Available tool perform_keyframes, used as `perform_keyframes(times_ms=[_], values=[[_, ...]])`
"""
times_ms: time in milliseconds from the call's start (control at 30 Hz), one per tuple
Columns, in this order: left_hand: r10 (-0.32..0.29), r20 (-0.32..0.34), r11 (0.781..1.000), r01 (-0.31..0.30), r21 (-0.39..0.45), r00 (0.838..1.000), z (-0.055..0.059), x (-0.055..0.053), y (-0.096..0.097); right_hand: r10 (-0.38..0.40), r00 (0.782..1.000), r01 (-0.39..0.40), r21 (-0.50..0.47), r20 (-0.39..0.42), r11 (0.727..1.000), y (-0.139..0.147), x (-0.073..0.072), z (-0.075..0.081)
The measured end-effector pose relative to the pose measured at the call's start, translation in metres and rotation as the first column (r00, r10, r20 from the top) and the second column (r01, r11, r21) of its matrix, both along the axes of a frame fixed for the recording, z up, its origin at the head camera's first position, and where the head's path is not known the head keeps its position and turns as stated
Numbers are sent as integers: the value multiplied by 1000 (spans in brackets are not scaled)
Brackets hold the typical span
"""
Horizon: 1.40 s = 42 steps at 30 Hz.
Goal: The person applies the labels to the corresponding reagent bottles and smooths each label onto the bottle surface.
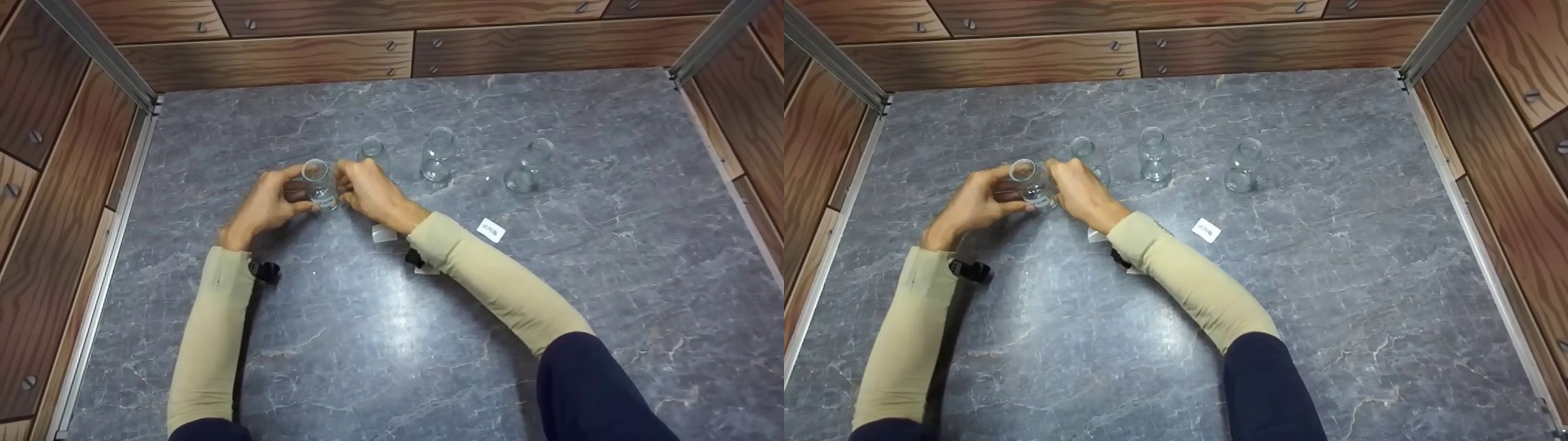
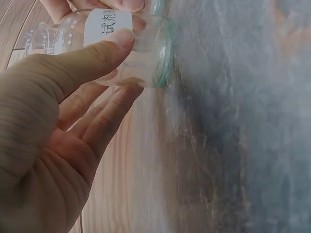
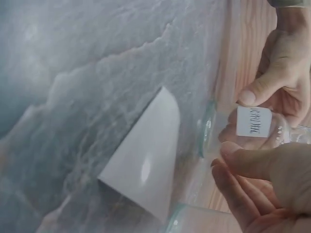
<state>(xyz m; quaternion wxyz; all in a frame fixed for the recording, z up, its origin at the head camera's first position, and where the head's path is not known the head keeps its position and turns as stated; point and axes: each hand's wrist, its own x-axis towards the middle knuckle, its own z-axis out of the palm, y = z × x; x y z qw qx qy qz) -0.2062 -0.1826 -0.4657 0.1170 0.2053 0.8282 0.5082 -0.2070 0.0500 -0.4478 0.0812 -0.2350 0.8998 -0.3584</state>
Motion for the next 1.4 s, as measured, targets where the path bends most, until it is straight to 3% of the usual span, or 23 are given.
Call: perform_keyframes(times_ms=[167, 367, 533, 733, 1067, 1400], values=[[8, -48, 996, -12, -90, 999, 3, 8, 1, 1, 1000, -1, -1, 11, 1000, 7, 7, 8], [71, -121, 980, -92, -178, 990, 11, 27, -2, 36, 999, -36, -5, -25, 999, 23, 21, 24], [110, -211, 975, -147, -168, 971, 18, 43, -2, 61, 996, -62, -14, -65, 998, 40, 34, 33], [157, -304, 976, -194, -96, 940, 25, 60, 0, 75, 994, -77, -27, -84, 997, 64, 48, 40], [106, -368, 988, -140, -67, 924, 28, 84, 16, 65, 993, -70, -44, -98, 997, 109, 75, 34], [-31, -382, 996, -4, -88, 924, 26, 94, 49, 68, 994, -70, -28, -81, 997, 139, 98, 13]])
